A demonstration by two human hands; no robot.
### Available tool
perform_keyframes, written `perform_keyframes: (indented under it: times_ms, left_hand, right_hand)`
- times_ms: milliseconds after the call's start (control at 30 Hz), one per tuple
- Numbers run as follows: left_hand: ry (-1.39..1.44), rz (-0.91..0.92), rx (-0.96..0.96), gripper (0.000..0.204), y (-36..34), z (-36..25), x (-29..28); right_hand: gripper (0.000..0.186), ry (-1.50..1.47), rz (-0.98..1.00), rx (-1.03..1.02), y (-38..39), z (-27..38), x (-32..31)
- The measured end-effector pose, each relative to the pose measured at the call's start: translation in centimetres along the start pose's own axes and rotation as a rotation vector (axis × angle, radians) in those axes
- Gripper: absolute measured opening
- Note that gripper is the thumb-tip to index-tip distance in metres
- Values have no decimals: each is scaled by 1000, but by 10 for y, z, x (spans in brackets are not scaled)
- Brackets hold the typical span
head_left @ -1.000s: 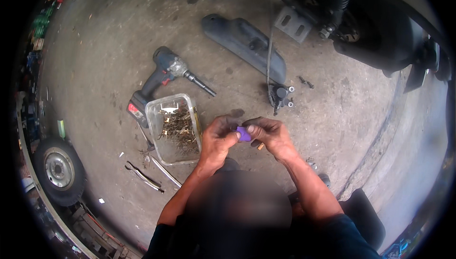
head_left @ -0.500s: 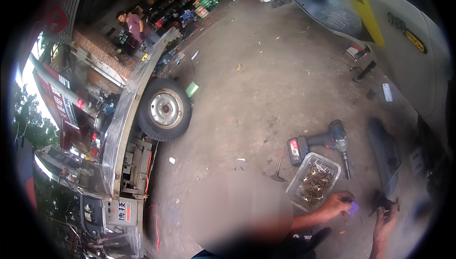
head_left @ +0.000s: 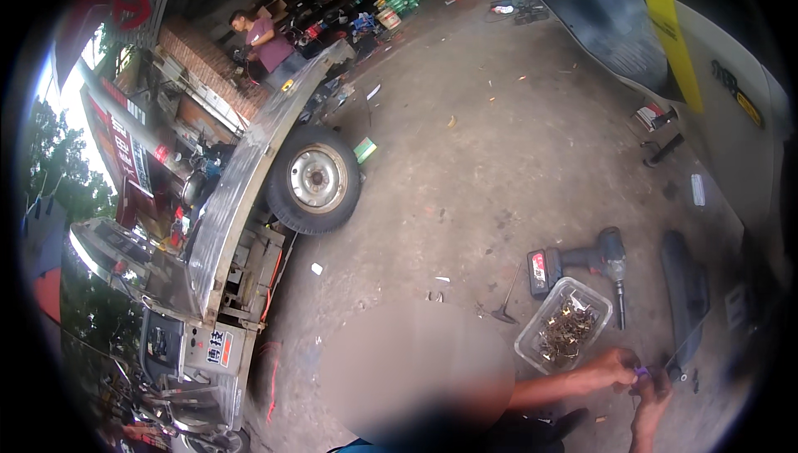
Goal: The person assembles a brake caliper by attaching clips to brake pads, inserting the brake pads into the caliper, and pressing the components into place with a metal bar and by hand.
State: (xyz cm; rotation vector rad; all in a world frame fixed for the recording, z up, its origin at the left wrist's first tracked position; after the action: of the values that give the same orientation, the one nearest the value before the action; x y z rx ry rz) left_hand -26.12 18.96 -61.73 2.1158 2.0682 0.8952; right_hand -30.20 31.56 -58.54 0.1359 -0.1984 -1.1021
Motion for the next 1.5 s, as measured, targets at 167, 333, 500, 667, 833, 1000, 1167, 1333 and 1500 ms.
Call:
perform_keyframes:
  times_ms: [167, 333, 500, 667, 833, 1000, 1167, 1333, 1500]
  left_hand:
    - [-82, 58, -4, 31, -2, 7, 5]
    - [113, -200, 50, 32, 35, -14, -36]
    - [233, -140, 12, 23, 10, 13, -26]
    - [274, -160, 27, 24, 6, 22, -21]
    - [310, -163, 21, 25, 6, 21, -24]
    - [470, -173, 160, 22, 15, -24, -40]
    - [372, -60, 309, 25, 20, -87, -7]
    - [186, -5, 438, 36, 26, -138, 13]
    - [-28, 12, 477, 37, 23, -162, 25]
  right_hand:
    - [37, 41, 161, 34, 6, -5, -19]
    - [41, 1012, -52, -510, -15, 34, -55]
    - [69, 1350, 165, -192, -28, -24, -102]
    - [80, 1748, 628, -187, -29, -39, -86]
    - [78, 1563, 605, -179, -39, -40, -85]
    - [71, 785, 489, -146, -31, 3, -54]
    - [89, -536, -38, 3, -31, 41, -40]
    - [85, -806, -266, -63, -29, 42, -33]
    - [75, -775, -243, -173, -27, 52, -39]
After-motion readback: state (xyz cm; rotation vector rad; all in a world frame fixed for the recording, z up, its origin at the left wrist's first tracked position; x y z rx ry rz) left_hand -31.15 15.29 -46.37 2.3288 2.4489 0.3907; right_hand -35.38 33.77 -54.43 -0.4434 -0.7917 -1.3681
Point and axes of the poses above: each hand's wrist, its own y-axis away from the middle knuckle, its own x-axis out of the palm, z = x × y, the point moved 7 cm from there along -y, towards the middle knuckle, and after that the axes turned 2 degrees about z, right-handed, at the moved point
